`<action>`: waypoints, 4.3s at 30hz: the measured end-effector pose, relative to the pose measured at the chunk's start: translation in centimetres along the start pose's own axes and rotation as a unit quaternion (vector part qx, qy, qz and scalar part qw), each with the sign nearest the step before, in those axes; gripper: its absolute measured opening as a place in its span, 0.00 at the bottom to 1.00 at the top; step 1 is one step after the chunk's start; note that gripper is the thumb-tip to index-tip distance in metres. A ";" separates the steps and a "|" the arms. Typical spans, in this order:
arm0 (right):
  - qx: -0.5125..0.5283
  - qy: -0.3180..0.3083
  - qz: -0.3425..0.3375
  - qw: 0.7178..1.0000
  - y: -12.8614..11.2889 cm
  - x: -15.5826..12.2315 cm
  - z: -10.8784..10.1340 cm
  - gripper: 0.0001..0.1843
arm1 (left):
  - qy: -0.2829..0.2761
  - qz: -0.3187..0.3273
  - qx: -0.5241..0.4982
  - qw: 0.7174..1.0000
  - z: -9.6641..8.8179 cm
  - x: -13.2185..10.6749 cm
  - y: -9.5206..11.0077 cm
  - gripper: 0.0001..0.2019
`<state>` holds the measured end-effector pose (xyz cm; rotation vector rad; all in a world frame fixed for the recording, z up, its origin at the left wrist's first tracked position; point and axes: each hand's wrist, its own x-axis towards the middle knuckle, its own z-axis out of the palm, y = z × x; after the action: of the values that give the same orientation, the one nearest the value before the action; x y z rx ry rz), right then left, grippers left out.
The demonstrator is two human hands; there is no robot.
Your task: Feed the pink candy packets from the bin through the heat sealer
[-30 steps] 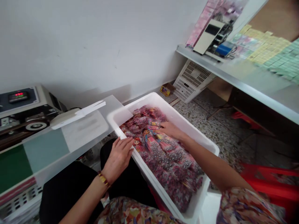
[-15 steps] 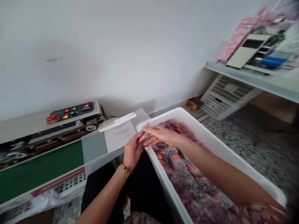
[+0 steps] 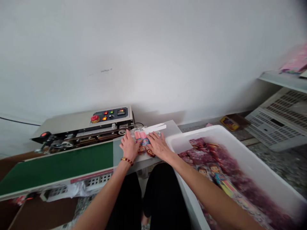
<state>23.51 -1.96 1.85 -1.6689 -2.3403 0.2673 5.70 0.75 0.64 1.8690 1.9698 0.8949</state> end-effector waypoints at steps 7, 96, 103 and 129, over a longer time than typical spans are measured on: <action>-0.039 0.013 -0.033 0.999 -0.5 1.6 -0.4 0.23 | -0.071 0.257 0.116 0.957 -0.1 -1.7 -3.4 0.20; -0.090 0.046 0.016 0.995 -3.4 0.4 0.1 0.16 | -0.113 0.265 0.083 0.954 -2.2 0.4 -4.4 0.20; -0.072 0.015 0.007 0.997 -1.8 -1.4 1.3 0.19 | -0.107 0.234 0.106 0.960 -4.0 1.3 -7.9 0.21; 0.035 0.134 0.070 0.988 8.9 -12.7 -1.2 0.20 | -0.150 0.261 0.101 0.948 -3.4 1.1 -6.4 0.26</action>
<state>35.83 -11.12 -0.90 -1.7204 -2.0011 0.1382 -1.52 1.16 -0.34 2.5351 1.4499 0.4893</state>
